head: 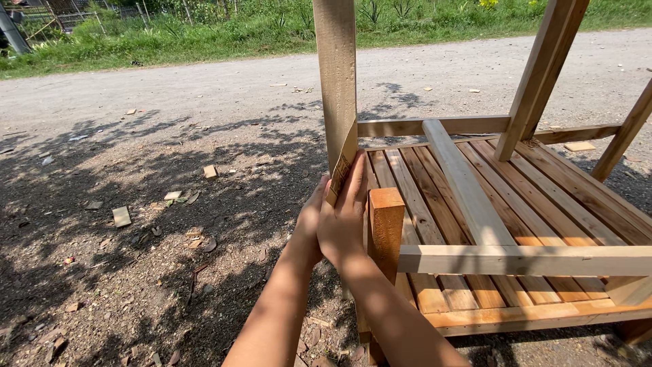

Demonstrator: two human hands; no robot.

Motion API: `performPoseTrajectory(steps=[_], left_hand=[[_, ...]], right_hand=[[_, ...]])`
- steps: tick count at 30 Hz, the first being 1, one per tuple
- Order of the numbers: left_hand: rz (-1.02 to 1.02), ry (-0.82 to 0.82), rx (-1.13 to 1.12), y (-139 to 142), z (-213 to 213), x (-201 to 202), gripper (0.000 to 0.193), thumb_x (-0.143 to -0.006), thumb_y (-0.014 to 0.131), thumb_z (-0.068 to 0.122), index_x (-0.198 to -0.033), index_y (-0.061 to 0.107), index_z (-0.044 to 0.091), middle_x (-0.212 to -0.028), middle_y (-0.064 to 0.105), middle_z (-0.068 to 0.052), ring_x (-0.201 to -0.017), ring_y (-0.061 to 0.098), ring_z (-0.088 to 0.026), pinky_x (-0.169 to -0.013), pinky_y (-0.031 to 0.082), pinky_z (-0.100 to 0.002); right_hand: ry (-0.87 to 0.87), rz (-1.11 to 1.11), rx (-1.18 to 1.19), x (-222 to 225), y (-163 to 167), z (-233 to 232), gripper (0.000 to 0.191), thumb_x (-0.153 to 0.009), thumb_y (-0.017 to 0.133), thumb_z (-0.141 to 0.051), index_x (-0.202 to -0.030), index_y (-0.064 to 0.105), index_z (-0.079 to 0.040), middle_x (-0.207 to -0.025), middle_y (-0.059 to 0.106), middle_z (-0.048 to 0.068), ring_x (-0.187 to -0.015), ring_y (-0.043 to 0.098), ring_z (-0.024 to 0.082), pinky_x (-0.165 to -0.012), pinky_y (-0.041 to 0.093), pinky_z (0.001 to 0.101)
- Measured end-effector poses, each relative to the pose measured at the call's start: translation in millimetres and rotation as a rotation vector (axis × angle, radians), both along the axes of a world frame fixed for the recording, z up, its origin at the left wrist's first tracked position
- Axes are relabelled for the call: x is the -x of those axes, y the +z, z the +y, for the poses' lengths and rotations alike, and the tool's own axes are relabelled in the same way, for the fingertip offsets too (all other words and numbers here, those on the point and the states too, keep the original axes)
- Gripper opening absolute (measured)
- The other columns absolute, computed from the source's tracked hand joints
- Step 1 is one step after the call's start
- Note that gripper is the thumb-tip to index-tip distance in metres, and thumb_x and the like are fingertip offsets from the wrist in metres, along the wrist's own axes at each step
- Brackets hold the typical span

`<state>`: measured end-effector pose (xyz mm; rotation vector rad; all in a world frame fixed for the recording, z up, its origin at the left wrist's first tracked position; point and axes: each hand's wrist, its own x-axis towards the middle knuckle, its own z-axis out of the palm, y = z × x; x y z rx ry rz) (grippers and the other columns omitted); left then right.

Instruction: The person sands a wooden furniture frame outdoors, rubbing sandpaper by hand along the legs, rails, and slats of the frame. They reposition around the structure and work on different surfaces, including the underside rails and the edges of the frame.

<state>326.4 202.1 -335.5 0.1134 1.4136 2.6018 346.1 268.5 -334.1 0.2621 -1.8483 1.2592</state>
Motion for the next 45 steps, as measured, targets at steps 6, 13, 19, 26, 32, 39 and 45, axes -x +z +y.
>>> performPoseTrajectory(steps=[6,13,19,26,32,39,45], left_hand=[[0.463,0.322,0.164,21.0,26.9,-15.2,0.048,-0.107,0.034,0.037,-0.137,0.056,0.006,-0.129,0.065,-0.009,-0.120,0.062,-0.024,-0.107,0.046,-0.039],[1.221,1.086,1.110,17.5,74.2,-56.1,0.042,-0.099,0.058,0.023,-0.139,0.054,0.011,-0.143,0.052,-0.013,-0.143,0.041,-0.033,-0.125,0.025,-0.048],[1.517,0.756,1.635,-30.2,142.1,-48.4,0.047,-0.094,0.061,0.023,-0.137,0.055,0.003,-0.146,0.054,-0.013,-0.147,0.043,-0.032,-0.126,0.026,-0.046],[0.775,0.066,1.680,-70.9,164.7,-37.2,0.053,-0.098,0.051,0.031,-0.142,0.046,0.002,-0.140,0.051,-0.018,-0.138,0.041,-0.038,-0.114,0.030,-0.054],[0.856,0.005,1.731,-66.3,144.5,-64.4,0.049,-0.099,0.050,0.046,-0.126,0.057,0.006,-0.125,0.059,-0.016,-0.123,0.052,-0.036,-0.110,0.036,-0.056],[0.803,-0.090,1.675,-55.1,181.1,-57.6,0.048,-0.105,0.042,0.048,-0.109,0.064,0.006,-0.098,0.071,-0.018,-0.097,0.068,-0.038,-0.091,0.049,-0.050],[0.825,0.246,1.524,-60.6,181.5,-57.8,0.045,-0.104,0.043,0.041,-0.085,0.067,0.009,-0.080,0.072,-0.019,-0.078,0.069,-0.040,-0.075,0.053,-0.052]], right_hand=[[0.271,0.121,0.038,-47.1,74.6,52.0,0.058,-0.115,0.033,-0.038,-0.164,0.028,-0.006,-0.165,0.042,0.023,-0.152,0.044,0.034,-0.120,0.038,0.0407],[-0.319,0.256,-0.721,-10.6,76.6,228.9,0.085,-0.070,0.047,0.019,-0.154,0.038,0.008,-0.152,0.047,0.032,-0.142,0.045,0.041,-0.118,0.035,0.0438],[-0.063,-0.165,-0.991,-19.6,-70.6,242.9,0.068,-0.085,0.051,-0.010,-0.149,0.033,0.006,-0.153,0.035,0.032,-0.143,0.030,0.048,-0.114,0.025,0.0563],[-0.393,-0.757,-1.059,-47.5,-94.6,331.5,0.090,-0.083,0.056,0.002,-0.161,0.021,-0.025,-0.168,0.019,0.014,-0.155,0.015,0.038,-0.125,0.015,0.0494],[-0.392,-0.965,-1.262,-91.7,-62.0,372.7,0.101,-0.079,0.068,-0.009,-0.162,0.014,-0.025,-0.171,0.012,0.013,-0.155,0.010,0.042,-0.123,0.017,0.0542],[-0.528,-0.706,-1.308,-99.0,-53.0,347.8,0.092,-0.083,0.068,-0.009,-0.161,0.022,-0.019,-0.164,0.025,0.018,-0.153,0.022,0.039,-0.123,0.023,0.0543],[-0.480,-0.374,-1.352,-82.1,-114.7,270.8,0.080,-0.079,0.055,-0.005,-0.155,0.032,0.002,-0.164,0.030,0.026,-0.149,0.026,0.042,-0.115,0.025,0.0589]])
